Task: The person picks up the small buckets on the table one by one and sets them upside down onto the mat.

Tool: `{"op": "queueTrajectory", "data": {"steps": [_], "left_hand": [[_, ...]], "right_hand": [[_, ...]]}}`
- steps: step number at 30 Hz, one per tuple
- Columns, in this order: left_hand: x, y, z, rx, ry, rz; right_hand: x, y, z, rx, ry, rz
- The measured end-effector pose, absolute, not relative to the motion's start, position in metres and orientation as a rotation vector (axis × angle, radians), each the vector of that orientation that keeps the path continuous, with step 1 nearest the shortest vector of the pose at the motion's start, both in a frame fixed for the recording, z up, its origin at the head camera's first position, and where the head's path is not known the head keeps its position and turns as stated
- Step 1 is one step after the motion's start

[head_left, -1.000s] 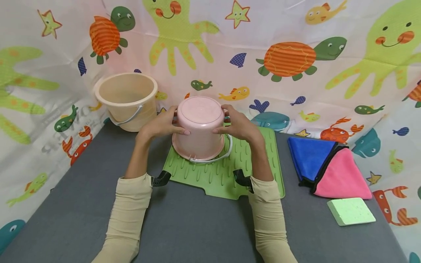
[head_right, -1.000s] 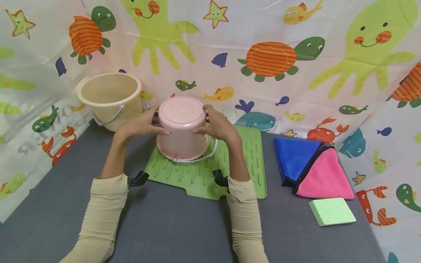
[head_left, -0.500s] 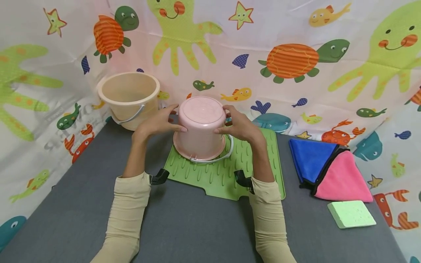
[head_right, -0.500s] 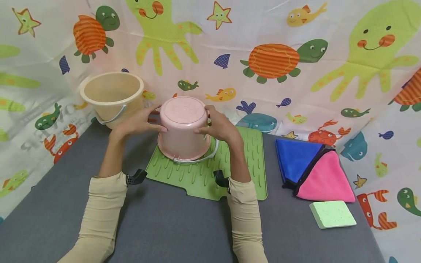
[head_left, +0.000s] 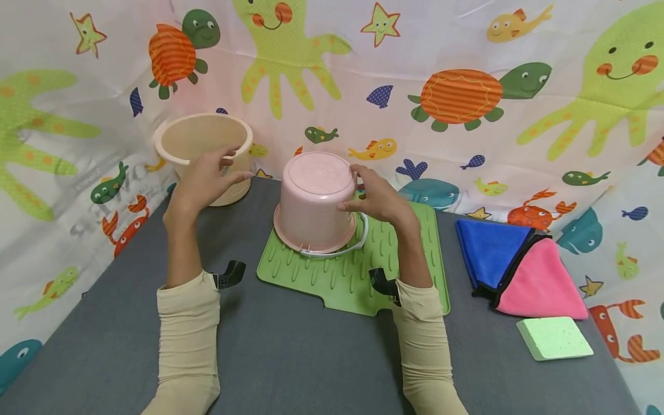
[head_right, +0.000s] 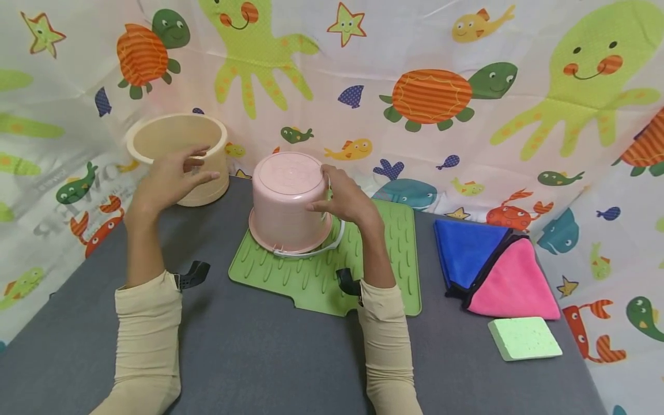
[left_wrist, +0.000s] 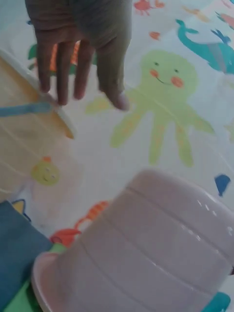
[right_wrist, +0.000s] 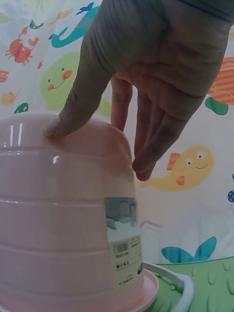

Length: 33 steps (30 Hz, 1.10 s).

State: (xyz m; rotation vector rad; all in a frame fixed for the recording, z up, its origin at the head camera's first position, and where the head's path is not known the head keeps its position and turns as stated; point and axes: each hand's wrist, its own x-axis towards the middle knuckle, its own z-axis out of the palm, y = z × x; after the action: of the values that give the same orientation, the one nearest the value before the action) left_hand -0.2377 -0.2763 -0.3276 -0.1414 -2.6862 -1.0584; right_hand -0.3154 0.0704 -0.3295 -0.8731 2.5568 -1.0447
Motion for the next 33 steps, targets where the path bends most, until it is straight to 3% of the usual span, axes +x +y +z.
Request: {"op": "queueTrajectory", "data": {"steps": [7,16,33], "left_hand": [[-0.235,-0.303,-0.338,-0.026,-2.456,-0.927],[-0.243,-0.322,-0.362,0.09,-2.571,-0.769],[-0.229,-0.315,-0.345,0.139,-2.671,-0.729]], "right_hand": [[-0.307,0.066,-0.321,-0.986,2.665,-0.981],[-0.289,0.065,-0.308,-1.418,2.542,-0.579],[-0.286,0.069,-0.309,-1.429,2.502,-0.525]]}}
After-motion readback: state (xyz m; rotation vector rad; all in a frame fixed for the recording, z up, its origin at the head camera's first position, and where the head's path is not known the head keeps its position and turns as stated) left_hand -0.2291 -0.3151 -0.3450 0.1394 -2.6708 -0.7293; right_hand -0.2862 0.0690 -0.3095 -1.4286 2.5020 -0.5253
